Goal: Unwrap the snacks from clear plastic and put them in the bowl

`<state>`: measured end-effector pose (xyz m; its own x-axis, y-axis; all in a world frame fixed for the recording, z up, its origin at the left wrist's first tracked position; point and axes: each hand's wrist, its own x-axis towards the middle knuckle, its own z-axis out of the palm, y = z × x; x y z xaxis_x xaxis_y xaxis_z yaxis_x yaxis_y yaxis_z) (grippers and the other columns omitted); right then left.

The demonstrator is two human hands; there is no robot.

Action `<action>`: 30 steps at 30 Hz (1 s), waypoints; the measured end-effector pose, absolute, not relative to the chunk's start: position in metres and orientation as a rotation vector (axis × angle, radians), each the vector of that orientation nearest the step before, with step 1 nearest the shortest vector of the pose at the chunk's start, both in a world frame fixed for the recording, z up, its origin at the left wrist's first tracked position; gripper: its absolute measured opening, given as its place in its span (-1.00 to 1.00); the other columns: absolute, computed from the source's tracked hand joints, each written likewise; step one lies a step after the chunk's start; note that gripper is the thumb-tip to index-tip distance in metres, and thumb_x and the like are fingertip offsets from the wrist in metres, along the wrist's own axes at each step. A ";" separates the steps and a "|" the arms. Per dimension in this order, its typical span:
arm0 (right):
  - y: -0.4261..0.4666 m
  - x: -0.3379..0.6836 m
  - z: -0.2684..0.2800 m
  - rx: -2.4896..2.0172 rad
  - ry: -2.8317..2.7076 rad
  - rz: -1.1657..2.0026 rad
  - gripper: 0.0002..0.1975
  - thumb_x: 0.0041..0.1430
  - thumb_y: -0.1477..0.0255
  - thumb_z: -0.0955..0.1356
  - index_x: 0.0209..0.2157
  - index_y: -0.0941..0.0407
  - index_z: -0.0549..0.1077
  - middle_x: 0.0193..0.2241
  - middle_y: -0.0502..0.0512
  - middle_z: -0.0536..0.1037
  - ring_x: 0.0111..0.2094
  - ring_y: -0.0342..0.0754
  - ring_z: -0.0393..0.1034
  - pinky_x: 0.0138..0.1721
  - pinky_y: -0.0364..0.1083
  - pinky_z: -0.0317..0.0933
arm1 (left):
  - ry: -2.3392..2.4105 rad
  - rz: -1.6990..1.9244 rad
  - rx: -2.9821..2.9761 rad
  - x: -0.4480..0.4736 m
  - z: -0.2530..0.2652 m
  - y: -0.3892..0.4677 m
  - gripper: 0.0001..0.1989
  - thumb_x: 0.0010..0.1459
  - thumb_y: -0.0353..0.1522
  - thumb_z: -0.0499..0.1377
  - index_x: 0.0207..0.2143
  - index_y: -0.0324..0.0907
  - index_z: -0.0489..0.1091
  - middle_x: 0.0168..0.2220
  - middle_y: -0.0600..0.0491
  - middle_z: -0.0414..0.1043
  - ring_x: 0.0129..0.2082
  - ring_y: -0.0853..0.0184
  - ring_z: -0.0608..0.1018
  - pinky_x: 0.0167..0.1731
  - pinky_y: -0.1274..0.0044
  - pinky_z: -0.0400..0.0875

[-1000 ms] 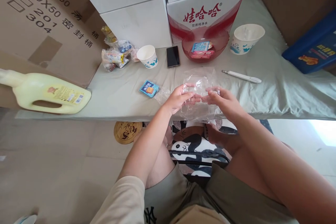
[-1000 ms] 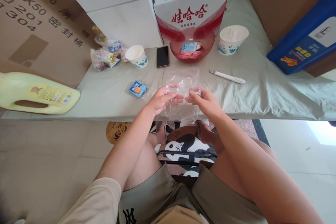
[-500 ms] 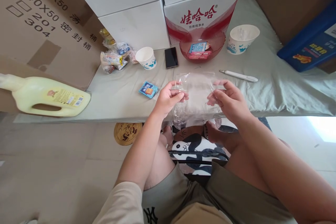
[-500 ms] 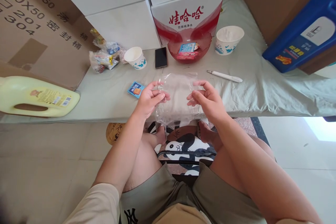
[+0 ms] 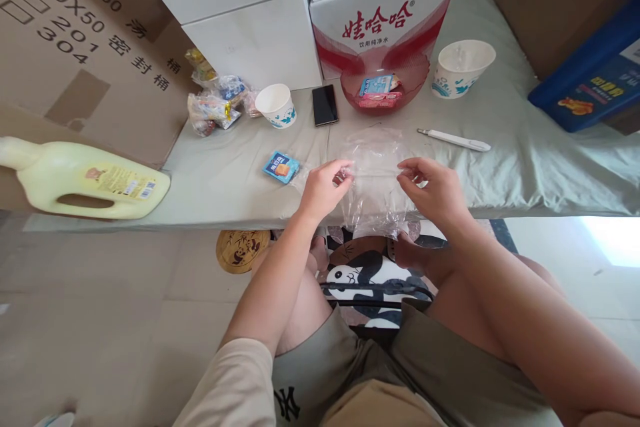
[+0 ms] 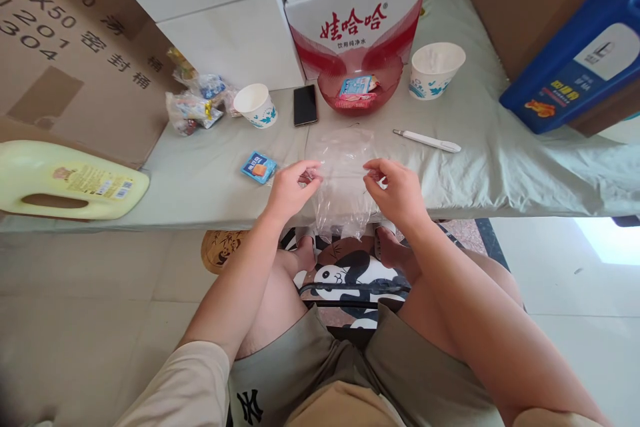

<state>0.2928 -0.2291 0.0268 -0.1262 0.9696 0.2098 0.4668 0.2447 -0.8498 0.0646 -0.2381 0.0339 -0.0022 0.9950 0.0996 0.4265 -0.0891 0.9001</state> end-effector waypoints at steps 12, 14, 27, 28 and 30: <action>-0.242 0.288 0.036 -1.132 -1.629 1.056 -0.80 0.23 0.21 0.32 -0.17 -0.01 0.32 -0.28 0.10 0.58 -0.08 0.11 0.49 -0.03 0.14 0.34 | 1.167 1.047 1.266 0.070 0.047 -0.245 -0.83 0.08 -0.28 0.20 -0.41 -0.12 0.24 -0.31 0.02 0.56 -0.25 0.26 0.63 -0.29 0.47 0.44; -0.241 0.287 0.035 -1.137 -1.476 1.262 -0.61 0.14 0.18 0.41 -0.05 -0.02 0.29 -0.30 0.06 0.56 -0.21 0.05 0.50 -0.17 0.05 0.37 | 1.193 1.069 1.068 0.071 0.046 -0.242 -0.77 0.06 -0.25 0.23 -0.35 -0.12 0.22 -0.34 0.05 0.57 -0.36 0.31 0.63 -0.46 0.56 0.36; -0.236 0.282 0.033 -1.205 -1.294 1.571 -0.54 -0.03 0.05 0.51 -0.35 0.04 0.30 -0.41 0.01 0.53 -0.38 -0.06 0.49 -0.36 -0.08 0.36 | 1.172 0.971 0.834 0.075 0.044 -0.239 -0.78 0.13 -0.33 0.23 -0.16 -0.19 0.38 -0.27 0.00 0.63 -0.26 0.31 0.67 -0.17 0.48 0.52; -0.237 0.283 0.034 -1.225 -1.319 1.576 -0.54 -0.02 0.04 0.50 -0.36 0.04 0.28 -0.43 0.01 0.53 -0.42 -0.07 0.48 -0.41 -0.10 0.34 | 1.202 0.959 0.854 0.075 0.044 -0.239 -0.78 0.16 -0.33 0.19 -0.13 -0.18 0.38 -0.32 0.03 0.63 -0.30 0.32 0.67 -0.22 0.49 0.52; -0.237 0.284 0.034 -1.228 -1.331 1.573 -0.55 0.04 0.02 0.46 -0.35 0.04 0.25 -0.49 -0.02 0.52 -0.49 -0.10 0.44 -0.49 -0.12 0.28 | 1.260 0.899 0.921 0.074 0.046 -0.238 -0.75 0.18 -0.33 0.16 -0.09 -0.17 0.38 -0.42 0.07 0.59 -0.42 0.33 0.65 -0.35 0.53 0.50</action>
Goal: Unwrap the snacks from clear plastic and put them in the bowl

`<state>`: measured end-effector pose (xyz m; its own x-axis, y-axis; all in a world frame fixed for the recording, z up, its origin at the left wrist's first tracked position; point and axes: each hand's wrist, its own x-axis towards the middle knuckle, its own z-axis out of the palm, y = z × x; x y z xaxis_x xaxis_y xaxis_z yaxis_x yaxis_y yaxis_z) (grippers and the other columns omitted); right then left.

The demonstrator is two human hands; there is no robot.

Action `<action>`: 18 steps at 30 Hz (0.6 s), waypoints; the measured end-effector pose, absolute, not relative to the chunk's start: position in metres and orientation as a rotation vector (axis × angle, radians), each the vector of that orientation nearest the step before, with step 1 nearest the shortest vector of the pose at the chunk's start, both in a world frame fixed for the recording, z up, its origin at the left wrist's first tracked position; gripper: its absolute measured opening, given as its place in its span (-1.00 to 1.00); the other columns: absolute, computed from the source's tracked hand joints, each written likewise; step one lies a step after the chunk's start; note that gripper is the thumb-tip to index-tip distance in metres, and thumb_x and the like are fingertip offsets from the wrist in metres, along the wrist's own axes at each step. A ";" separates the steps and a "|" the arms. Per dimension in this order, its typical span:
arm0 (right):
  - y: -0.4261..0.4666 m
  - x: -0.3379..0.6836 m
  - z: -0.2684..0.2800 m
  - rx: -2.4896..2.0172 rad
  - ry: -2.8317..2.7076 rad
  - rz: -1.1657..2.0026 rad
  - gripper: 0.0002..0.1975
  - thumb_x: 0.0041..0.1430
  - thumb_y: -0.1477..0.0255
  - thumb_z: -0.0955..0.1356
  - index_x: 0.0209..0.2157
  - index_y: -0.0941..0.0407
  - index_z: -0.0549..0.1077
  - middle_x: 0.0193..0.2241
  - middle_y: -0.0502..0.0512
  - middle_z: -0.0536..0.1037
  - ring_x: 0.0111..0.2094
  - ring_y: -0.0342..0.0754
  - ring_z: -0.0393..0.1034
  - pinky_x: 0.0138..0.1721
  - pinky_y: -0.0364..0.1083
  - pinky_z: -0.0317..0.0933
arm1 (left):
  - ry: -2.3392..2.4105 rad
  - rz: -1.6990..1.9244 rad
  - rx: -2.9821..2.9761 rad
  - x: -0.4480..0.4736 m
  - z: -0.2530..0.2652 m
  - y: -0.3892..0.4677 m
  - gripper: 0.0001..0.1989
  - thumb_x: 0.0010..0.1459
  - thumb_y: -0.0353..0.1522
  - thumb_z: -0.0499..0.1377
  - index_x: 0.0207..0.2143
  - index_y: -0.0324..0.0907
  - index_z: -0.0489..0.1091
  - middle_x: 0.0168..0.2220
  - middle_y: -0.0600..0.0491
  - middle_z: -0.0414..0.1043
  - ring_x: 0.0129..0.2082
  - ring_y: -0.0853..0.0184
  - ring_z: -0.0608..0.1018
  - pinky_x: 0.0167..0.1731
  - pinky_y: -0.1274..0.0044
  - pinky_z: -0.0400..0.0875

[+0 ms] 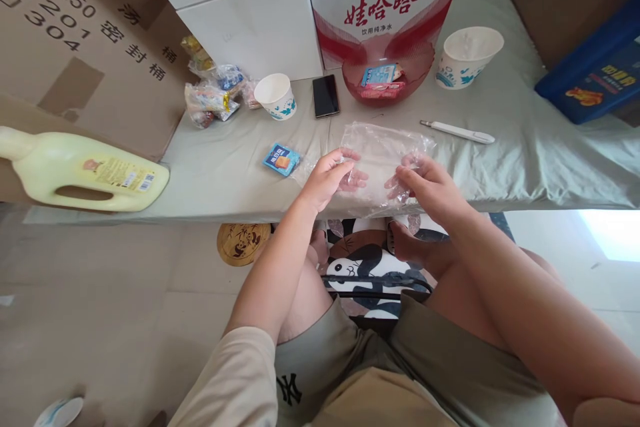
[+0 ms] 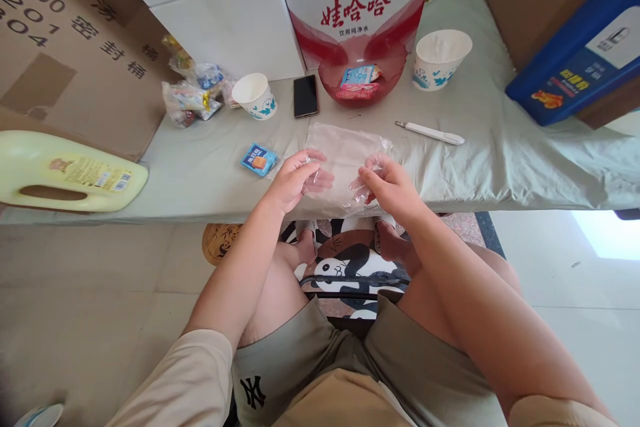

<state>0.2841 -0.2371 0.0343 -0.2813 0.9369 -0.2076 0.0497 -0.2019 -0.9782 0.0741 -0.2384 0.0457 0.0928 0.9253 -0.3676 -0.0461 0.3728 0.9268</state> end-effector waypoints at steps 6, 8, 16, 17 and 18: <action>-0.234 0.286 0.034 -1.084 -1.232 1.480 -0.66 0.11 0.14 0.44 -0.26 -0.02 0.27 -0.64 -0.17 0.35 -0.66 -0.17 0.22 -0.60 -0.15 0.07 | 1.168 0.912 0.911 0.069 0.045 -0.239 -0.62 0.10 -0.29 0.19 0.00 -0.09 0.36 -0.54 0.18 0.50 -0.61 0.40 0.56 -0.60 0.64 0.34; -0.233 0.287 0.036 -0.991 -1.156 1.477 -0.66 0.08 0.15 0.44 -0.22 -0.03 0.29 -0.60 -0.14 0.37 -0.63 -0.16 0.23 -0.57 -0.14 0.13 | 1.077 0.966 0.844 0.067 0.044 -0.238 -0.65 0.06 -0.29 0.22 -0.05 -0.08 0.38 -0.56 0.21 0.46 -0.63 0.42 0.54 -0.62 0.65 0.34; -0.231 0.294 0.034 -1.073 -1.159 1.485 -0.64 0.05 0.06 0.41 -0.42 0.03 0.28 -0.54 -0.02 0.36 -0.53 -0.12 0.28 -0.51 -0.10 0.19 | 0.986 0.979 0.886 0.067 0.044 -0.235 -0.77 0.03 -0.28 0.28 -0.46 -0.16 0.27 -0.56 0.18 0.36 -0.56 0.47 0.48 -0.50 0.60 0.40; -0.230 0.293 0.032 -1.133 -1.151 1.486 -0.64 -0.03 0.16 0.47 -0.36 0.02 0.29 -0.55 -0.06 0.36 -0.54 -0.13 0.27 -0.52 -0.13 0.16 | 1.014 0.991 0.946 0.068 0.041 -0.234 -0.78 -0.01 -0.35 0.30 -0.42 -0.15 0.27 -0.54 0.19 0.38 -0.55 0.49 0.47 -0.48 0.61 0.39; -0.229 0.292 0.030 -1.191 -1.133 1.483 -0.59 -0.12 0.27 0.52 -0.29 0.01 0.29 -0.56 -0.10 0.35 -0.54 -0.14 0.26 -0.53 -0.14 0.14 | 1.063 1.015 0.994 0.068 0.037 -0.233 -0.77 -0.03 -0.41 0.30 -0.36 -0.14 0.28 -0.51 0.20 0.40 -0.54 0.50 0.47 -0.46 0.61 0.38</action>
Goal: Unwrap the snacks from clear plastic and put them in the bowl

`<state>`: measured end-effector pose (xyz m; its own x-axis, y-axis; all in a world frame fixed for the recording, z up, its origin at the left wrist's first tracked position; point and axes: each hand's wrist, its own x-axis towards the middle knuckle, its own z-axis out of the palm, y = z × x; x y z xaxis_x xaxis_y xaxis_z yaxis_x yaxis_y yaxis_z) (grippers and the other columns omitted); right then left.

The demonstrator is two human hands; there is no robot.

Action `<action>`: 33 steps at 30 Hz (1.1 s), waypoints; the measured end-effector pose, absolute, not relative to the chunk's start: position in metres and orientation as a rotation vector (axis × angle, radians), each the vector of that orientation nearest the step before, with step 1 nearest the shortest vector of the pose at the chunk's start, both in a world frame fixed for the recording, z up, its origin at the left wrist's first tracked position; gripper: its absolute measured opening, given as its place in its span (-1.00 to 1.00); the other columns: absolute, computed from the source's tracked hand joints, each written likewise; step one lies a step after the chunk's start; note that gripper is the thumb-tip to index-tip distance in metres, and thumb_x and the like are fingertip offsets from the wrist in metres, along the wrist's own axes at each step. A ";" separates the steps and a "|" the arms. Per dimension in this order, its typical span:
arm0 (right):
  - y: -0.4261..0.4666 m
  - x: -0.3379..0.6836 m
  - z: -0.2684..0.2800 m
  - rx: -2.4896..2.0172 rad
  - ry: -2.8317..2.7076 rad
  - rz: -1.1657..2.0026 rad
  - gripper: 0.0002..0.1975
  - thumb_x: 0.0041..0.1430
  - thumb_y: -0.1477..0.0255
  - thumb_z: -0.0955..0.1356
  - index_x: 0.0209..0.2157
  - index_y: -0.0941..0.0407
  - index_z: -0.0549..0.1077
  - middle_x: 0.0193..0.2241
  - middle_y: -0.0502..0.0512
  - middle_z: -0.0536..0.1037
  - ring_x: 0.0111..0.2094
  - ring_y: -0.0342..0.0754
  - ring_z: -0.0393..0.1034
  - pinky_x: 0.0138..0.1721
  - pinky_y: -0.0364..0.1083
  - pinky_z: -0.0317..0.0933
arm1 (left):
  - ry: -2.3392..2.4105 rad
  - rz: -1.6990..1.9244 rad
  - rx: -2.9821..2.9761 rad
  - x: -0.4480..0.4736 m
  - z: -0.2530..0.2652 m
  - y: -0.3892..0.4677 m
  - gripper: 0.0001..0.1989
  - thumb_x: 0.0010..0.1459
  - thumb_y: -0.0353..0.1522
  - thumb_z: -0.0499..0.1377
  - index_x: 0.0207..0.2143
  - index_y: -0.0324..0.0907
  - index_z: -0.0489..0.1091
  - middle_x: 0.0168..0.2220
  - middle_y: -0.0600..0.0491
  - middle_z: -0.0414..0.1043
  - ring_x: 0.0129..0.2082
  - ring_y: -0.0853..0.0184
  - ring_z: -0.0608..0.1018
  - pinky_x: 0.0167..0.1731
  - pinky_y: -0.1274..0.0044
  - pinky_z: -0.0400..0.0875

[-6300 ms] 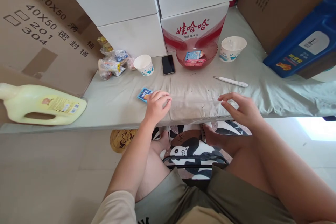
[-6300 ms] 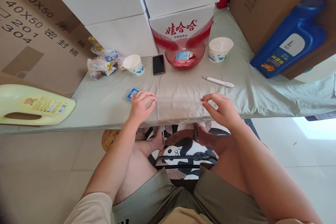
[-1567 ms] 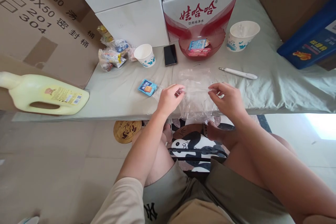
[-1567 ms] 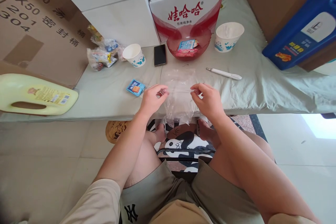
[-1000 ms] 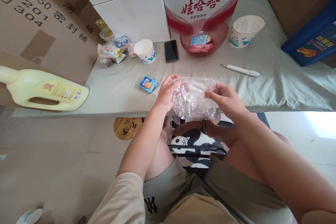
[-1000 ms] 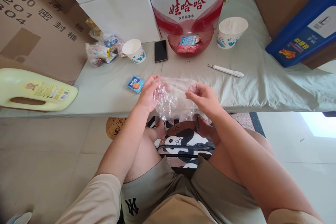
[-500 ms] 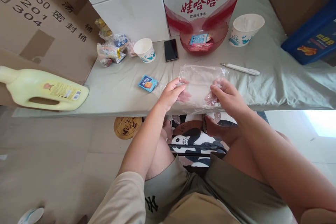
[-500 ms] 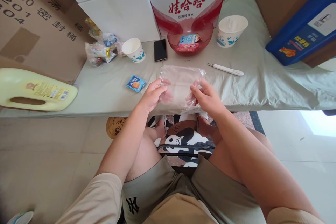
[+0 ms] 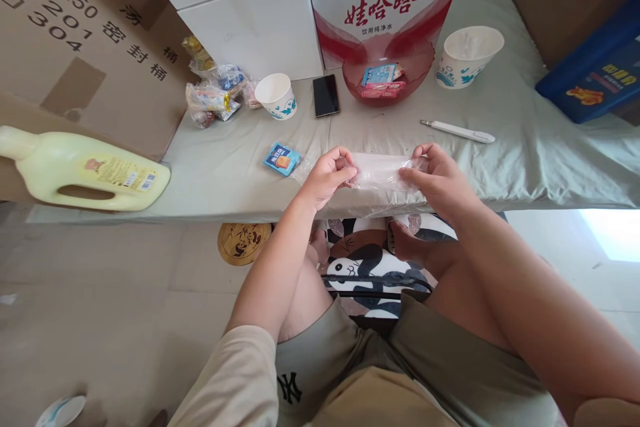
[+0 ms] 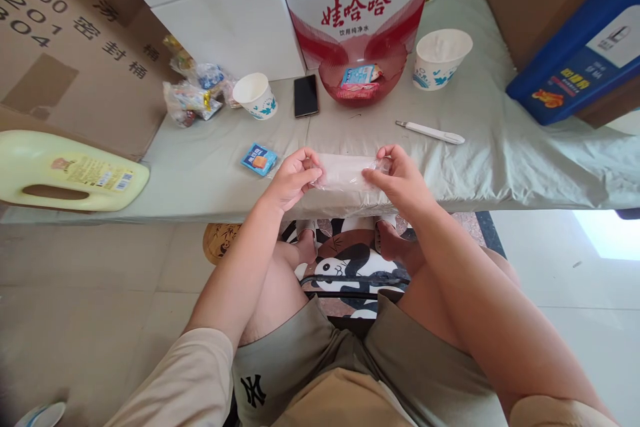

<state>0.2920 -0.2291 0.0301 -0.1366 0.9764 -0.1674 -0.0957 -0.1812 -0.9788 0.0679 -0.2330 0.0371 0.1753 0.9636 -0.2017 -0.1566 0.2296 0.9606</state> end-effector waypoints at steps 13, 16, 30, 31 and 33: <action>-0.237 0.280 0.033 -1.128 -1.430 1.380 -0.76 0.07 0.23 0.40 -0.44 0.07 0.32 -0.47 -0.04 0.40 -0.50 -0.16 0.15 -0.44 -0.11 0.09 | 1.106 1.060 1.374 0.092 0.019 -0.239 -0.47 -0.07 -0.13 0.44 -0.08 -0.12 0.42 -0.05 -0.07 0.53 -0.01 0.20 0.56 -0.07 0.42 0.43; -0.231 0.273 0.030 -1.086 -1.415 1.421 -0.72 0.12 0.14 0.37 -0.35 0.06 0.37 -0.47 -0.02 0.39 -0.43 -0.09 0.27 -0.36 -0.07 0.22 | 1.105 1.085 1.265 0.101 0.020 -0.235 -0.58 0.01 -0.06 0.37 -0.24 -0.19 0.49 -0.30 0.00 0.54 -0.28 0.30 0.56 -0.24 0.48 0.41; -0.227 0.279 0.028 -1.171 -1.356 1.377 -0.43 -0.01 0.19 0.50 0.00 0.00 0.29 -0.37 -0.03 0.47 -0.37 -0.05 0.39 -0.35 -0.06 0.29 | 1.084 1.072 1.207 0.101 0.025 -0.221 -0.65 0.02 -0.19 0.36 -0.16 -0.14 0.48 -0.23 0.05 0.49 -0.25 0.37 0.52 -0.21 0.52 0.42; -0.226 0.281 0.030 -1.218 -1.363 1.311 -0.52 -0.01 0.20 0.49 -0.08 0.02 0.34 -0.42 -0.05 0.45 -0.42 -0.07 0.35 -0.39 -0.07 0.24 | 1.106 1.090 1.205 0.099 0.025 -0.220 -0.63 0.04 -0.22 0.34 -0.10 -0.13 0.47 -0.16 0.02 0.48 -0.20 0.36 0.53 -0.18 0.52 0.42; -0.219 0.291 0.037 -1.304 -1.385 1.170 -0.67 0.02 0.21 0.46 -0.22 0.04 0.39 -0.47 -0.06 0.41 -0.49 -0.10 0.27 -0.44 -0.09 0.15 | 1.167 1.111 1.197 0.092 0.025 -0.220 -0.63 0.10 -0.27 0.29 -0.02 -0.11 0.43 -0.06 -0.01 0.45 -0.14 0.35 0.54 -0.14 0.51 0.42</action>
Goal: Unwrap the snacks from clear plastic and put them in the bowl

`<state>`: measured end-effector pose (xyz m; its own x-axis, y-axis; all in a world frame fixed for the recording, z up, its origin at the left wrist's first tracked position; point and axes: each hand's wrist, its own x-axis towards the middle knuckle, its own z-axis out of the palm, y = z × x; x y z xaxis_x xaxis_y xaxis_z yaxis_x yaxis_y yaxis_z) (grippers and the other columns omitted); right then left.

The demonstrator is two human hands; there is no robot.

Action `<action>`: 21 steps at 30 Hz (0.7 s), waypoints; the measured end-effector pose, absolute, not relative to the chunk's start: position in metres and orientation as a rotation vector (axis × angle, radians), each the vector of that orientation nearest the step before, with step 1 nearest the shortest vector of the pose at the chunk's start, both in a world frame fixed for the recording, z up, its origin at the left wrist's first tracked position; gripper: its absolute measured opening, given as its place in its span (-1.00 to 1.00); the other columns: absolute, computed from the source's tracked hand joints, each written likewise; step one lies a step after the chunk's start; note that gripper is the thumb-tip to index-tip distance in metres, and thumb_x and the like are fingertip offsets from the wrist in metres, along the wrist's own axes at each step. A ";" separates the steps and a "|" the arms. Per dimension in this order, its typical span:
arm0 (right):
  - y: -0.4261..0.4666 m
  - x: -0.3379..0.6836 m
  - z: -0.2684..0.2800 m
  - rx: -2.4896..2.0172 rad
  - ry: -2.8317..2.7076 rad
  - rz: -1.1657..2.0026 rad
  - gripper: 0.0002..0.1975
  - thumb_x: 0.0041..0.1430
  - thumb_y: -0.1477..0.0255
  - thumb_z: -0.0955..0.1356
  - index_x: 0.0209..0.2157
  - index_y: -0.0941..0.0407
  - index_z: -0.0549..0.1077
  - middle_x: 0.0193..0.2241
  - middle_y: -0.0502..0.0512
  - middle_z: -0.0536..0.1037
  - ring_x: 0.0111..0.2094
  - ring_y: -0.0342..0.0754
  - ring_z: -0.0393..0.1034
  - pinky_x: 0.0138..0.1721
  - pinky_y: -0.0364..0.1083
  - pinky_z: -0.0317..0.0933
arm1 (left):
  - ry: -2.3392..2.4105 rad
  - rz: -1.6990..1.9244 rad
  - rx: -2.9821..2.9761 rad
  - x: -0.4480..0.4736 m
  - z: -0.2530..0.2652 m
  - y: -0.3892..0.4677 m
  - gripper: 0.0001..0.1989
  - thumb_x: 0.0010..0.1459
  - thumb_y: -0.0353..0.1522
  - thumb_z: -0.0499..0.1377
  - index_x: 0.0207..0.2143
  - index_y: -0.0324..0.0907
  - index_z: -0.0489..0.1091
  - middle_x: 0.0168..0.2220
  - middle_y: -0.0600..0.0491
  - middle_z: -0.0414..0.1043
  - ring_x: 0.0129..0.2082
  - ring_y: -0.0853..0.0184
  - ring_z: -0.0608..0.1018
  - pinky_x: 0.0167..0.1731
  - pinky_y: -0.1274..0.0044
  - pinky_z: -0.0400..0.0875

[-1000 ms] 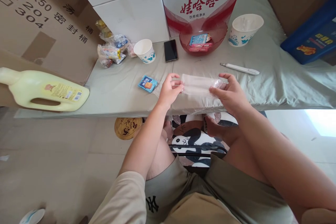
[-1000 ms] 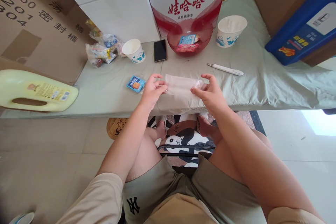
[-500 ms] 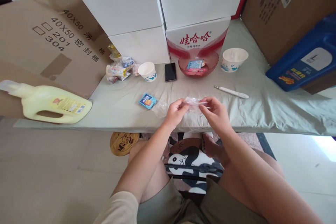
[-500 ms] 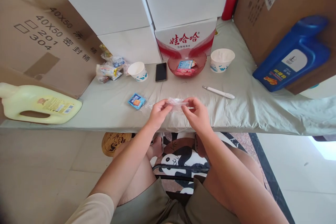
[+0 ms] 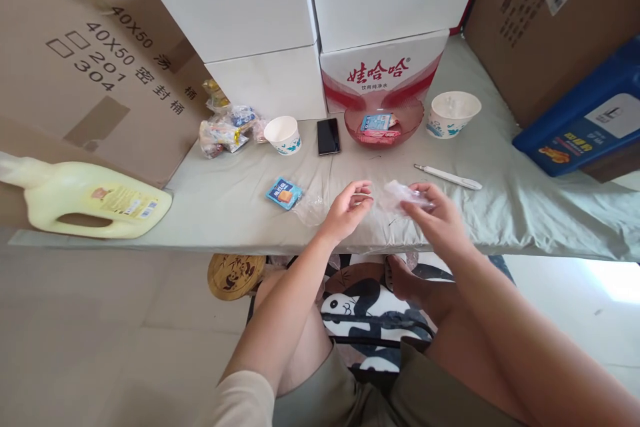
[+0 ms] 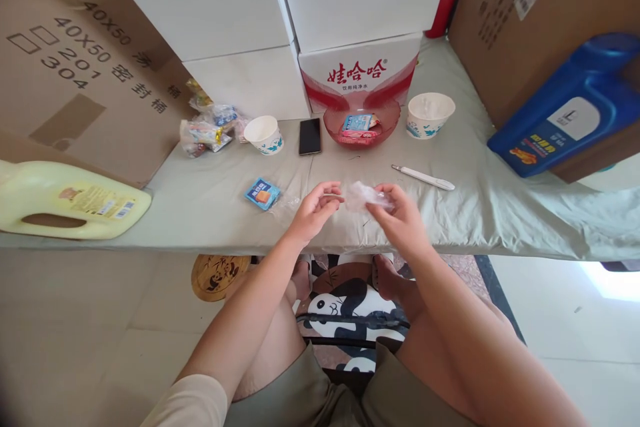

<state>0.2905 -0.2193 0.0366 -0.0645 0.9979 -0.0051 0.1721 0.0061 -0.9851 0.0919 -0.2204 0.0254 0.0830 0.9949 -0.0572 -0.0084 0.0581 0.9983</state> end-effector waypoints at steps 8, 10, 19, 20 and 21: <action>-0.110 0.348 0.098 -1.756 -1.461 0.382 -0.77 -0.06 0.57 0.49 -0.46 0.10 0.36 -0.44 -0.02 0.43 -0.43 -0.19 0.19 -0.29 -0.01 0.06 | 1.233 1.095 1.284 0.062 0.035 -0.226 -0.74 0.15 -0.26 0.22 -0.13 -0.16 0.45 -0.12 -0.04 0.48 -0.10 0.31 0.53 -0.10 0.50 0.42; -0.063 0.353 0.109 -1.822 -1.503 0.276 -0.83 0.02 0.60 0.40 -0.48 0.12 0.32 -0.30 0.07 0.53 -0.28 -0.18 0.30 -0.20 0.01 0.07 | 1.247 1.083 1.268 0.059 0.035 -0.225 -0.76 0.16 -0.24 0.22 -0.16 -0.15 0.45 -0.18 -0.01 0.49 -0.15 0.32 0.53 -0.11 0.49 0.41; 0.084 0.337 0.078 -2.173 -1.509 0.953 -0.81 -0.23 0.87 0.33 -0.74 0.39 0.37 -0.32 0.16 0.64 -0.36 -0.31 0.44 -0.51 -0.29 -0.09 | 1.306 0.999 1.174 0.058 0.036 -0.210 -0.82 0.14 -0.21 0.21 -0.31 -0.13 0.44 -0.36 0.04 0.48 -0.30 0.33 0.51 -0.21 0.47 0.40; 0.089 0.337 0.072 -2.193 -1.488 1.001 -0.82 -0.29 0.90 0.35 -0.73 0.41 0.39 -0.38 0.17 0.64 -0.44 -0.31 0.42 -0.53 -0.29 -0.10 | 1.301 0.988 1.177 0.057 0.037 -0.209 -0.82 0.13 -0.21 0.22 -0.32 -0.13 0.44 -0.36 0.05 0.48 -0.30 0.32 0.51 -0.22 0.46 0.40; 0.092 0.337 0.067 -2.206 -1.468 1.043 -0.82 -0.34 0.91 0.37 -0.72 0.41 0.41 -0.41 0.19 0.63 -0.49 -0.29 0.41 -0.55 -0.29 -0.08 | 1.295 0.976 1.183 0.057 0.038 -0.208 -0.81 0.13 -0.20 0.22 -0.33 -0.13 0.44 -0.37 0.04 0.48 -0.30 0.31 0.52 -0.22 0.46 0.40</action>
<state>0.3369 0.0920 0.0674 0.2175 0.8877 -0.4059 0.6758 -0.4370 -0.5936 0.0568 -0.2077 0.0380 0.0712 0.9817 -0.1769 0.1005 0.1694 0.9804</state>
